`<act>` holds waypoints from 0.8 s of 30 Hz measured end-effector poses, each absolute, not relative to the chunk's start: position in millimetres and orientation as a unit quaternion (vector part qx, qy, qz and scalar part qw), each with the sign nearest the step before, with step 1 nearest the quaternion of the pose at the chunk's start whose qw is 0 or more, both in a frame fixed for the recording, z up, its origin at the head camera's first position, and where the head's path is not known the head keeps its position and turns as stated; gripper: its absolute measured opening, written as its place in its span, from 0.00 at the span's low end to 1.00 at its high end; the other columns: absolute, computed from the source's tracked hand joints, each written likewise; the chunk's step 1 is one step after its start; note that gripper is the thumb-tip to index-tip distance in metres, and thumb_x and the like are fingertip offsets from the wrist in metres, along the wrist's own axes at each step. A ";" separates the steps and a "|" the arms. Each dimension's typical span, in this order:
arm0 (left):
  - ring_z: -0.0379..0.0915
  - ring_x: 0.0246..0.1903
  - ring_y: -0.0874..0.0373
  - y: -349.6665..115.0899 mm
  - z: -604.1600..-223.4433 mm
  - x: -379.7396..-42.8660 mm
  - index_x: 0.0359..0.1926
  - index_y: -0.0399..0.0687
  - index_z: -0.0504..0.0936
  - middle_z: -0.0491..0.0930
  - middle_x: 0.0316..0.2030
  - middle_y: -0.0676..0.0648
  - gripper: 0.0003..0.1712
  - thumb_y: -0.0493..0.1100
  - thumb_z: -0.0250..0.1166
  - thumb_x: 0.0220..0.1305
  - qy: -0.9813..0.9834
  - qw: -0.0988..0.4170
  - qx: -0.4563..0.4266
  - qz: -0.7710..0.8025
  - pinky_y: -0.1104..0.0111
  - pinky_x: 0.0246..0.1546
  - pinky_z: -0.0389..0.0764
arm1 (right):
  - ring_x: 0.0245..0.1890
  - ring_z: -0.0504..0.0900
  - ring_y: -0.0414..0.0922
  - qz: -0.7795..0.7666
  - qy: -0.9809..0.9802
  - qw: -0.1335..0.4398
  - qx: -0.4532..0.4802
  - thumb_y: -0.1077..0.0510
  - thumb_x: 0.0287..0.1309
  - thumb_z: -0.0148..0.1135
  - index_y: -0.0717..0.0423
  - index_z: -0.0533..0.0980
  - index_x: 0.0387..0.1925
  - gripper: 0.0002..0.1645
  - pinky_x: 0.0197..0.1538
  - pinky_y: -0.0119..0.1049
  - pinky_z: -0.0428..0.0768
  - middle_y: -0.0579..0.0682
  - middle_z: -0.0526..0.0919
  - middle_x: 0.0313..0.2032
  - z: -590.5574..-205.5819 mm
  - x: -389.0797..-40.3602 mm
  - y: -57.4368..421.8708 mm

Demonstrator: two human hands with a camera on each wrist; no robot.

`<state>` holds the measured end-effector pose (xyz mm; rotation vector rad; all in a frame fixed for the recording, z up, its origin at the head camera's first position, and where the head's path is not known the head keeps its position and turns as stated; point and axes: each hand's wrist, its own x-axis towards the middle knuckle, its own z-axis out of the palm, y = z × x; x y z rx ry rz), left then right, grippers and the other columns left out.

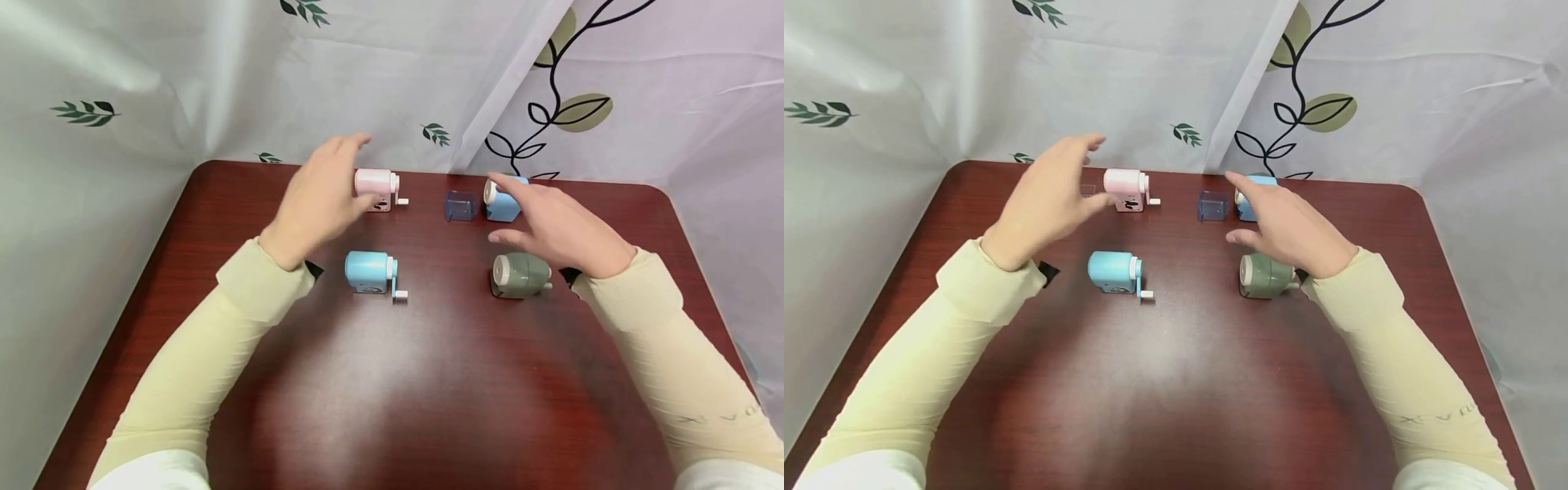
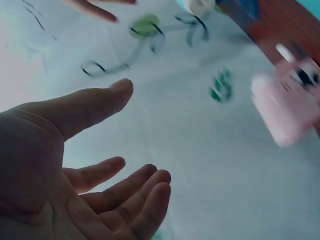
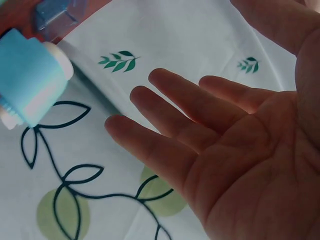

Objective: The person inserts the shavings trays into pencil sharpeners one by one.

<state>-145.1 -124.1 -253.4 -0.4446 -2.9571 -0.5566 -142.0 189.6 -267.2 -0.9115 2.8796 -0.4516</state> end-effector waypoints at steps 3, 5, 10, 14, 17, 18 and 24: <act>0.60 0.62 0.51 -144.1 -259.4 -160.4 0.71 0.47 0.57 0.63 0.65 0.46 0.44 0.49 0.67 0.57 -0.971 0.036 -0.130 -0.196 0.56 0.58 0.65 | 0.51 0.73 0.54 -0.141 0.939 0.044 -0.309 0.49 0.54 0.67 0.53 0.52 0.72 0.50 0.55 0.50 0.69 0.57 0.73 0.56 -260.3 -149.3 179.8; 0.60 0.61 0.50 -157.6 -265.3 -169.9 0.71 0.48 0.56 0.61 0.65 0.46 0.44 0.50 0.66 0.58 -0.970 0.021 -0.124 -0.206 0.56 0.58 0.64 | 0.56 0.71 0.54 -0.134 0.938 0.045 -0.318 0.49 0.54 0.66 0.55 0.52 0.72 0.50 0.58 0.50 0.67 0.58 0.69 0.60 -256.4 -154.7 171.9; 0.62 0.57 0.48 -184.2 -283.9 -187.6 0.72 0.49 0.55 0.62 0.64 0.45 0.45 0.50 0.66 0.58 -0.965 -0.028 -0.145 -0.214 0.54 0.55 0.65 | 0.61 0.66 0.54 -0.093 0.936 0.063 -0.332 0.49 0.55 0.65 0.58 0.51 0.72 0.50 0.62 0.50 0.63 0.59 0.65 0.64 -252.8 -172.7 148.8; 0.59 0.60 0.47 -197.7 -301.2 -197.6 0.71 0.48 0.55 0.60 0.65 0.44 0.45 0.48 0.67 0.57 -0.962 -0.064 -0.176 -0.201 0.53 0.58 0.63 | 0.64 0.62 0.54 -0.057 0.934 0.084 -0.343 0.49 0.57 0.64 0.59 0.49 0.72 0.50 0.63 0.49 0.61 0.60 0.62 0.66 -259.1 -193.3 129.5; 0.57 0.62 0.46 -208.2 -315.0 -204.5 0.72 0.47 0.54 0.58 0.66 0.42 0.48 0.46 0.69 0.55 -0.963 -0.079 -0.177 -0.189 0.51 0.60 0.61 | 0.66 0.59 0.55 -0.048 0.929 0.093 -0.356 0.48 0.58 0.63 0.61 0.50 0.72 0.49 0.65 0.47 0.58 0.60 0.59 0.68 -266.2 -208.4 114.0; 0.57 0.62 0.45 -212.2 -319.7 -207.0 0.72 0.47 0.53 0.58 0.66 0.41 0.49 0.46 0.70 0.54 -0.964 -0.082 -0.172 -0.185 0.51 0.60 0.61 | 0.66 0.59 0.55 -0.047 0.927 0.092 -0.361 0.48 0.58 0.63 0.62 0.50 0.71 0.49 0.66 0.47 0.58 0.60 0.58 0.68 -269.0 -213.1 108.8; 0.61 0.58 0.41 -233.4 -346.1 -222.7 0.72 0.40 0.50 0.59 0.65 0.35 0.56 0.43 0.74 0.47 -0.965 -0.104 -0.139 -0.198 0.48 0.58 0.62 | 0.67 0.56 0.55 -0.048 0.924 0.088 -0.370 0.47 0.59 0.61 0.62 0.51 0.71 0.47 0.67 0.46 0.55 0.59 0.57 0.69 -282.9 -232.8 79.2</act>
